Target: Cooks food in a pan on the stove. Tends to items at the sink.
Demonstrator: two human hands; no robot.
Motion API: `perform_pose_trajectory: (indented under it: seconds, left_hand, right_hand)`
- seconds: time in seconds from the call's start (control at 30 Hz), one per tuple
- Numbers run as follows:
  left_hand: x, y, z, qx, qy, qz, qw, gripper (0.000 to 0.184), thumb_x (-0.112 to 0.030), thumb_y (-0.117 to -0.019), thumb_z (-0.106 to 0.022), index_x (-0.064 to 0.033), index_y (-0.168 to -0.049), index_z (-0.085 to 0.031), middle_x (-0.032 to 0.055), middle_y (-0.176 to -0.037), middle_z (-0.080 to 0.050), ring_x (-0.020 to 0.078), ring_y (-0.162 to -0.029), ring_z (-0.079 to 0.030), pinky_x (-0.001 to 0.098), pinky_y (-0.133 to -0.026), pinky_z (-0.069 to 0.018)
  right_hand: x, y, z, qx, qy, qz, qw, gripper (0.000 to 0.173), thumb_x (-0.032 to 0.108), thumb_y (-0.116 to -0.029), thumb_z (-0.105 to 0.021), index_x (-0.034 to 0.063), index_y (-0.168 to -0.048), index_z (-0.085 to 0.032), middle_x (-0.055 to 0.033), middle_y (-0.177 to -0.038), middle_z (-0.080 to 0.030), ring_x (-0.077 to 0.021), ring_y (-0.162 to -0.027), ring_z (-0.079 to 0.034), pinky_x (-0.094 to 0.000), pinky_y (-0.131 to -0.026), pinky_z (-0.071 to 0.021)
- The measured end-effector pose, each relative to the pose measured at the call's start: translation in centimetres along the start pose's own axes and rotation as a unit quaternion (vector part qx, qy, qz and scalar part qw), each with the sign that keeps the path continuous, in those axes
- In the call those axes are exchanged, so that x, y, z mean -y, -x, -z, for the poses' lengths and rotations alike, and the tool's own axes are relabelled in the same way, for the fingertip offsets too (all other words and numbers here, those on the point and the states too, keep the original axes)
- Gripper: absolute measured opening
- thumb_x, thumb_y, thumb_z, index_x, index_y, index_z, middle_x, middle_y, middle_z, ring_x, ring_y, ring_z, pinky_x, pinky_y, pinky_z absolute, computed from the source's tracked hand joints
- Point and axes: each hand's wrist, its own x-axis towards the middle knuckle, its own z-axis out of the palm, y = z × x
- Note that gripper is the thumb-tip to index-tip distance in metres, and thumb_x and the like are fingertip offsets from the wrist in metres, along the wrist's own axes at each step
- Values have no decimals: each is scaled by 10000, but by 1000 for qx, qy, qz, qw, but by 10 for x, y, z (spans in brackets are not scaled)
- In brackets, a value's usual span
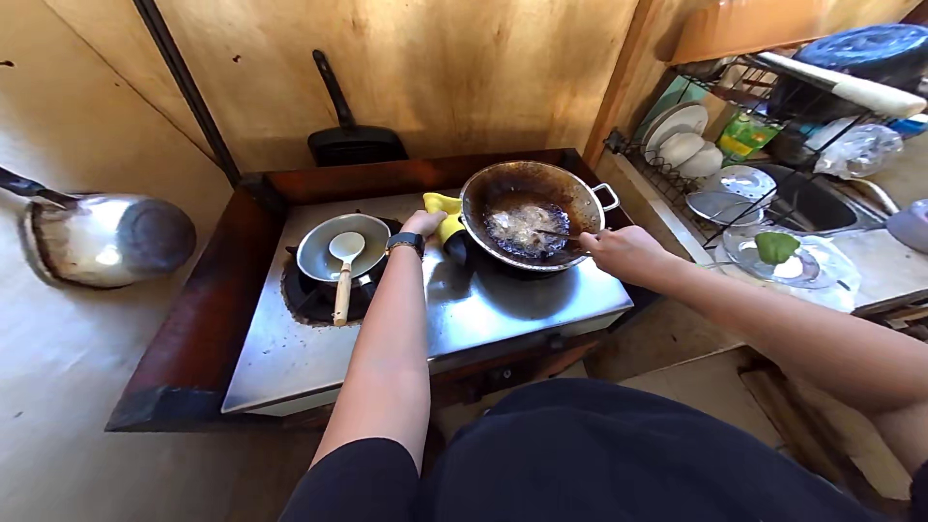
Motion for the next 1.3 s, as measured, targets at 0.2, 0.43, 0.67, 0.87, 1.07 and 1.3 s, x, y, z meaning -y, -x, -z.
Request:
perform_pose_trajectory:
  seconds: [0.2, 0.43, 0.67, 0.87, 1.07, 1.3]
  left_hand:
    - [3, -7, 1, 6, -4, -8, 1000, 534, -356, -1061, -540, 78, -1374, -522, 286, -1344, -574, 378, -1250, -572, 542, -1065, -448]
    - [7, -9, -2, -4, 9, -15, 1000, 508, -337, -1057, -549, 77, -1352, -542, 287, -1309, -592, 375, -1216, -589, 536, -1050, -459]
    - [5, -4, -3, -2, 6, -9, 1000, 504, -334, -1065, -536, 72, -1364, -531, 276, -1324, -587, 361, -1221, -588, 517, -1052, -460]
    - [6, -1, -2, 1, 4, -4, 1000, 524, -350, -1067, -530, 75, -1374, -524, 286, -1335, -578, 375, -1241, -574, 530, -1063, -446]
    - [6, 1, -5, -1, 39, -4, 999, 502, -330, -1070, -529, 62, -1384, -521, 273, -1338, -583, 356, -1239, -583, 517, -1060, -459]
    - [7, 1, -3, 6, 20, -2, 1000, 546, -364, -1068, -524, 79, -1386, -512, 295, -1358, -566, 389, -1267, -564, 547, -1076, -445]
  right_hand:
    - [-3, -5, -13, -32, -7, 11, 999, 151, 37, -1023, -515, -12, -1123, -617, -206, -850, -670, -402, -753, -702, -517, -623, -539]
    - [-10, 1, -9, -4, -14, 12, 1000, 183, 80, -1033, -518, -1, -1168, -609, -202, -903, -679, -393, -810, -707, -520, -670, -546]
    - [-3, -4, -18, -22, -35, -16, 999, 175, 92, -1030, -543, -17, -1157, -594, -219, -891, -678, -411, -809, -711, -531, -676, -552]
    - [-8, 3, -7, 27, -66, -48, 996, 296, 188, -1061, -532, -30, -1257, -571, -244, -984, -678, -429, -935, -696, -557, -778, -535]
    - [-2, 18, 21, 48, -60, -63, 995, 314, 223, -1032, -582, 3, -1255, -580, -216, -981, -682, -405, -943, -692, -549, -770, -527]
    - [36, -2, 17, 42, -99, -56, 993, 329, 197, -1060, -514, -39, -1286, -549, -266, -1017, -679, -451, -988, -687, -577, -809, -527]
